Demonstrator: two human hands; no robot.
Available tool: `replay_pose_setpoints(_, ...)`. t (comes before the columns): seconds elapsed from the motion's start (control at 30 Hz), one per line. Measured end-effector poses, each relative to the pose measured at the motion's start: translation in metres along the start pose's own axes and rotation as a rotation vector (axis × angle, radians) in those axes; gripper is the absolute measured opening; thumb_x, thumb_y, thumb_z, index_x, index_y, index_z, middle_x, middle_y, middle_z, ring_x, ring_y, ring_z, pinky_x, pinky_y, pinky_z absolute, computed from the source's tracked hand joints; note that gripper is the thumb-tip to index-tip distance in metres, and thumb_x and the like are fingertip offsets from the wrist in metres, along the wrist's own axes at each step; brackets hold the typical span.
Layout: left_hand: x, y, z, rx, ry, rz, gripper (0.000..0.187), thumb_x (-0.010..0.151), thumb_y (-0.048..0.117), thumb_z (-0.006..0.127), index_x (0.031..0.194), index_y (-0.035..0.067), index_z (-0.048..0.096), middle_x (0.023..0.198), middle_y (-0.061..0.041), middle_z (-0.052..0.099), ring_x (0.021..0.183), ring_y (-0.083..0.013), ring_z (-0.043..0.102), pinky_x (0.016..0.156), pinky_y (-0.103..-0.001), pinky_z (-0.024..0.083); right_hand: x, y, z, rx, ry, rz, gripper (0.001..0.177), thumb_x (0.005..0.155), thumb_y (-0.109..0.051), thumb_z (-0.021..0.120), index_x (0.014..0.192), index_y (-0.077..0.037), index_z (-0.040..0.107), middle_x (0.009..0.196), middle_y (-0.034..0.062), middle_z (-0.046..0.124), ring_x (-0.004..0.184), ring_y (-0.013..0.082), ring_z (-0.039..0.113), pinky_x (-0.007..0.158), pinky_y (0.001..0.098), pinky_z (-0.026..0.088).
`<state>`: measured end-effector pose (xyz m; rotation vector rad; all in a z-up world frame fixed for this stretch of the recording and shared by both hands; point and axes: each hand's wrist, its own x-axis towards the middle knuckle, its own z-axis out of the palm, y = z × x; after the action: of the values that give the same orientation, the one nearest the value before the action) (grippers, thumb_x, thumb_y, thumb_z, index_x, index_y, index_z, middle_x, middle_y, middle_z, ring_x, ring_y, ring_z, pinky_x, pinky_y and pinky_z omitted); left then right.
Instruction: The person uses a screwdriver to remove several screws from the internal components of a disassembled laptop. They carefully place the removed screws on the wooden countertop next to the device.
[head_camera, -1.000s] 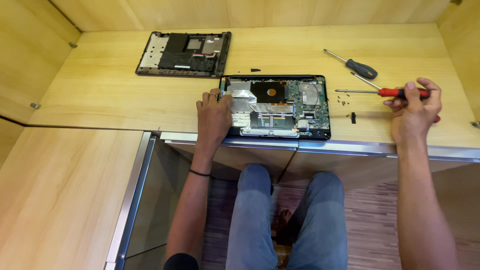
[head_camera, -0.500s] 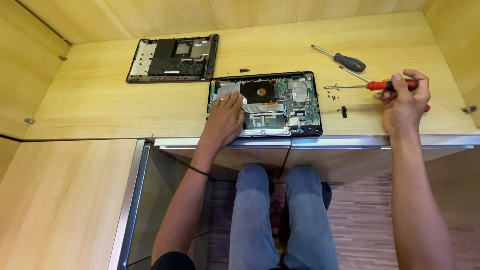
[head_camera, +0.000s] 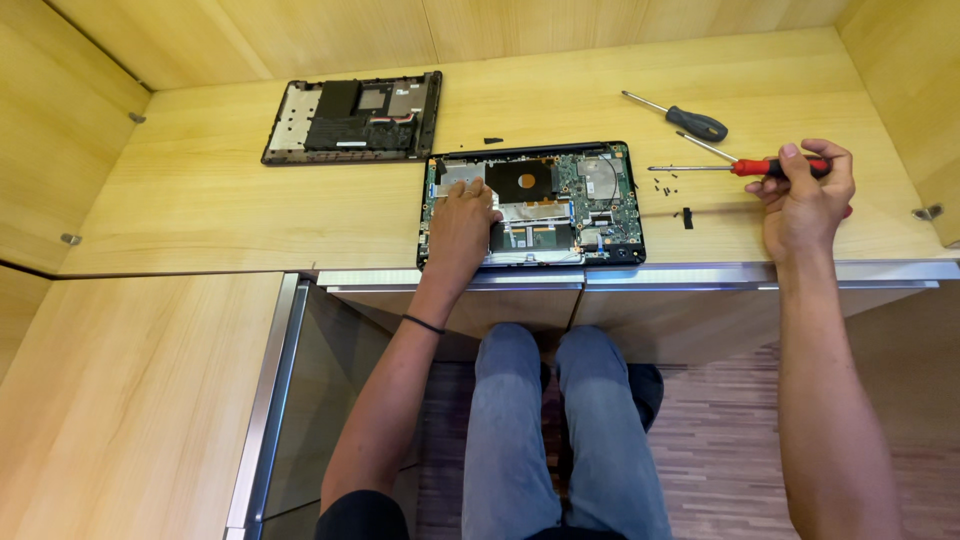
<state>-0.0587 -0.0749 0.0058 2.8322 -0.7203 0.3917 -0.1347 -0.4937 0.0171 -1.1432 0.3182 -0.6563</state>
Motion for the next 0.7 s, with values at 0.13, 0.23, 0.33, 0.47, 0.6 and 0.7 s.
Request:
replay_pose_setpoints(0.13,-0.003,-0.004,0.005,0.026,0.013,0.012,0.034,0.102,0.027,0.061,0.126,0.003,0.064,0.144,-0.018,0.061,0.134,-0.0434,0.052,0.108,-0.059,0.042,0.000,0.001,0.001,0.010,-0.005,-0.012,0.022,0.107,-0.011,0.073,0.117,-0.017,0.054,0.089,0.0049,0.059,0.060,0.0104,0.055,0.064,0.0292,0.066)
replay_pose_setpoints(0.23,-0.009,-0.007,0.011,-0.012,-0.005,0.010,0.037,0.106,0.024,0.052,0.136,0.003,0.058,0.152,-0.018,0.054,0.142,-0.0445,0.044,0.107,-0.059,0.040,0.001,0.002,0.000,0.035,0.004,-0.019,0.024,0.105,-0.011,0.074,0.115,-0.015,0.053,0.087,0.0061,0.059,0.058,0.0109,0.053,0.061,0.0295,0.063)
replay_pose_setpoints(0.33,-0.013,0.005,-0.018,-0.125,-0.052,-0.089,0.041,0.105,0.026,0.055,0.140,0.004,0.058,0.148,-0.041,0.044,0.147,-0.0525,0.034,0.117,-0.062,0.031,0.004,0.005,0.000,0.046,-0.012,-0.029,0.027,0.102,-0.012,0.077,0.114,-0.015,0.052,0.090,0.0070,0.059,0.057,0.0110,0.054,0.060,0.0298,0.063)
replay_pose_setpoints(0.47,-0.014,0.006,-0.028,-0.149,-0.096,-0.093,0.046,0.107,0.032,0.051,0.147,0.009,0.054,0.153,-0.043,0.036,0.149,-0.0545,0.028,0.121,-0.058,0.027,-0.002,-0.006,0.007,0.003,-0.002,0.010,0.026,0.102,-0.011,0.075,0.115,-0.014,0.052,0.090,0.0070,0.059,0.059,0.0120,0.055,0.062,0.0297,0.063)
replay_pose_setpoints(0.6,-0.021,0.020,-0.044,-0.025,-0.238,-0.234,0.048,0.107,0.043,0.043,0.152,0.026,0.052,0.161,-0.023,0.040,0.155,-0.0361,0.029,0.114,-0.079,0.000,0.003,0.009,-0.002,0.020,-0.032,0.015,0.028,0.104,-0.011,0.075,0.119,-0.015,0.051,0.088,0.0083,0.063,0.058,0.0102,0.057,0.060,0.0291,0.067)
replay_pose_setpoints(0.7,-0.017,0.021,-0.049,-0.034,-0.250,-0.258,0.049,0.108,0.043,0.045,0.153,0.027,0.053,0.163,-0.021,0.041,0.156,-0.0348,0.031,0.116,-0.077,0.002,0.017,0.014,-0.007,0.028,-0.050,0.012,0.031,0.106,-0.013,0.074,0.124,-0.016,0.049,0.090,0.0101,0.067,0.058,0.0103,0.062,0.062,0.0293,0.072)
